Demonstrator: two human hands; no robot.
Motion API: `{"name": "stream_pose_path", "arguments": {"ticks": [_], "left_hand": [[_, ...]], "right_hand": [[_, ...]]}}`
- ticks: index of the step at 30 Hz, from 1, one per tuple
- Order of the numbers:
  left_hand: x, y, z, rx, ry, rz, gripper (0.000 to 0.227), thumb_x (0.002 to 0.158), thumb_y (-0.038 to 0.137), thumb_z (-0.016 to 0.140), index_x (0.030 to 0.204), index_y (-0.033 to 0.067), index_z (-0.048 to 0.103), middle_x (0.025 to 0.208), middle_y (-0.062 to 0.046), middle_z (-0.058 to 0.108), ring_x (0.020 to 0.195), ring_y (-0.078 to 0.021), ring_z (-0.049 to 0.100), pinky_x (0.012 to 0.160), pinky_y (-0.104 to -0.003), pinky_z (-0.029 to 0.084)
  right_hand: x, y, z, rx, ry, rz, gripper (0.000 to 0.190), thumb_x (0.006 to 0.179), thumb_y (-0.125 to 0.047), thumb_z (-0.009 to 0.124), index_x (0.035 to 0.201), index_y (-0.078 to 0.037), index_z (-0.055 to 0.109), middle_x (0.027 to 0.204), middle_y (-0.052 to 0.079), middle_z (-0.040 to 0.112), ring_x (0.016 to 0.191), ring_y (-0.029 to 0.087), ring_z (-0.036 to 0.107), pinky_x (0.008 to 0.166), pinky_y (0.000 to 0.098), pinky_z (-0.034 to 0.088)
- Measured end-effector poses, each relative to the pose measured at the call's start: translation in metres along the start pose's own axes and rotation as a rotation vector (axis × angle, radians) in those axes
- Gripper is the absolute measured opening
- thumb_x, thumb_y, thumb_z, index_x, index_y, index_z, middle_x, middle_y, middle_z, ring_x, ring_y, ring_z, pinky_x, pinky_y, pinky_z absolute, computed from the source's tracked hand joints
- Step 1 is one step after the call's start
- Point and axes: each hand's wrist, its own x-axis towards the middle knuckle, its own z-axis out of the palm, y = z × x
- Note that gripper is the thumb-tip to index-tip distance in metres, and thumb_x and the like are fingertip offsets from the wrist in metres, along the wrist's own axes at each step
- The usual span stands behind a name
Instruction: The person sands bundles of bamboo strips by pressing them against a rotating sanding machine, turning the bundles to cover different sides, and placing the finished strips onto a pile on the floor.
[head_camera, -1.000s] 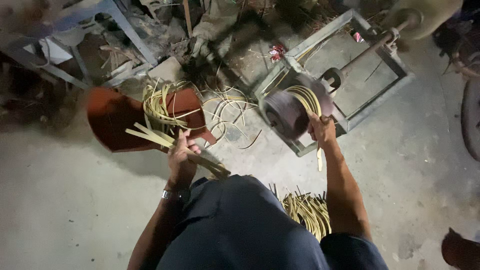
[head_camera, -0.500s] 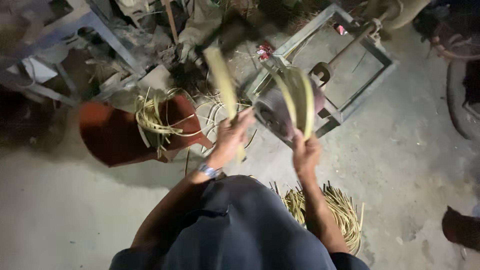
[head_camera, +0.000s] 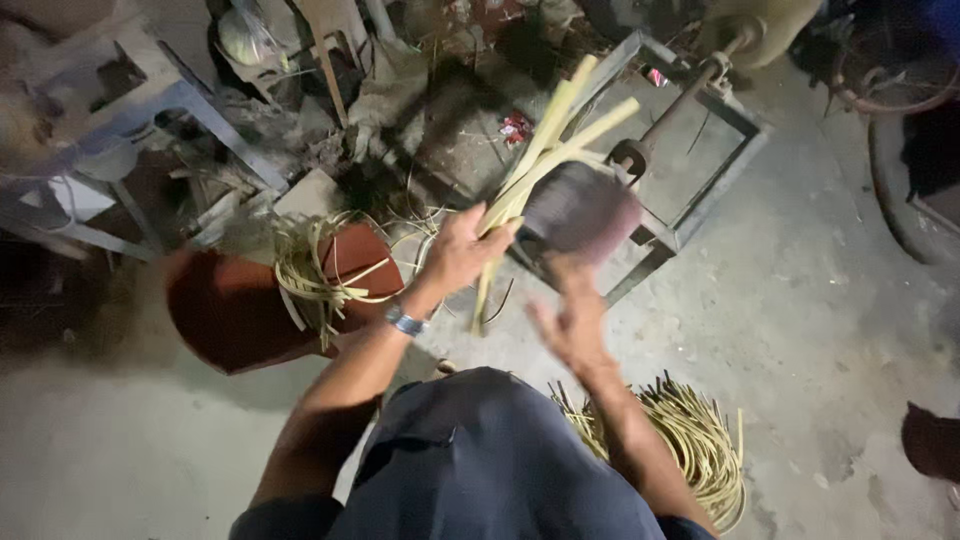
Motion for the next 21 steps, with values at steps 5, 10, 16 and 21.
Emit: {"name": "stream_pose_path", "arguments": {"ticks": [5,10,16,21], "left_hand": [[0.012,0.007,-0.055,0.063,-0.334,-0.153,0.036,0.09,0.027,0.075,0.118,0.0038,0.076,0.082,-0.005,0.074,0.065,-0.0071,0.065,0.058,-0.025,0.055],[0.013,0.008,-0.076,-0.232,-0.555,-0.201,0.04,0.085,0.03,0.081,0.114,0.0025,0.074,0.091,-0.004,0.077,0.075,-0.007,0.07,0.07,-0.023,0.058],[0.009,0.013,-0.092,-0.37,-0.449,-0.165,0.04,0.083,0.03,0.084,0.105,-0.0016,0.073,0.09,-0.004,0.075,0.079,-0.0092,0.07,0.075,-0.024,0.059],[0.013,0.013,-0.092,-0.5,-0.487,-0.239,0.039,0.081,0.03,0.085,0.104,-0.001,0.075,0.088,-0.003,0.074,0.076,-0.009,0.068,0.075,-0.025,0.056]], "right_hand": [[0.056,0.017,-0.034,-0.318,0.125,-0.005,0.083,0.09,-0.026,0.082,0.152,0.006,0.038,0.148,0.032,0.044,0.135,0.049,0.045,0.112,0.0576,0.041],[0.082,0.024,-0.033,-0.174,-0.074,-0.104,0.093,0.077,-0.024,0.085,0.149,0.008,0.035,0.149,0.033,0.04,0.138,0.054,0.04,0.115,0.0563,0.038],[0.085,0.015,-0.036,-0.186,0.109,0.015,0.075,0.091,-0.019,0.083,0.15,0.001,0.041,0.141,0.025,0.051,0.127,0.046,0.05,0.108,0.0534,0.045],[0.078,0.006,-0.037,-0.415,0.088,-0.026,0.056,0.083,-0.016,0.085,0.13,-0.004,0.057,0.134,0.019,0.056,0.119,0.041,0.053,0.1,0.0538,0.044]]}}
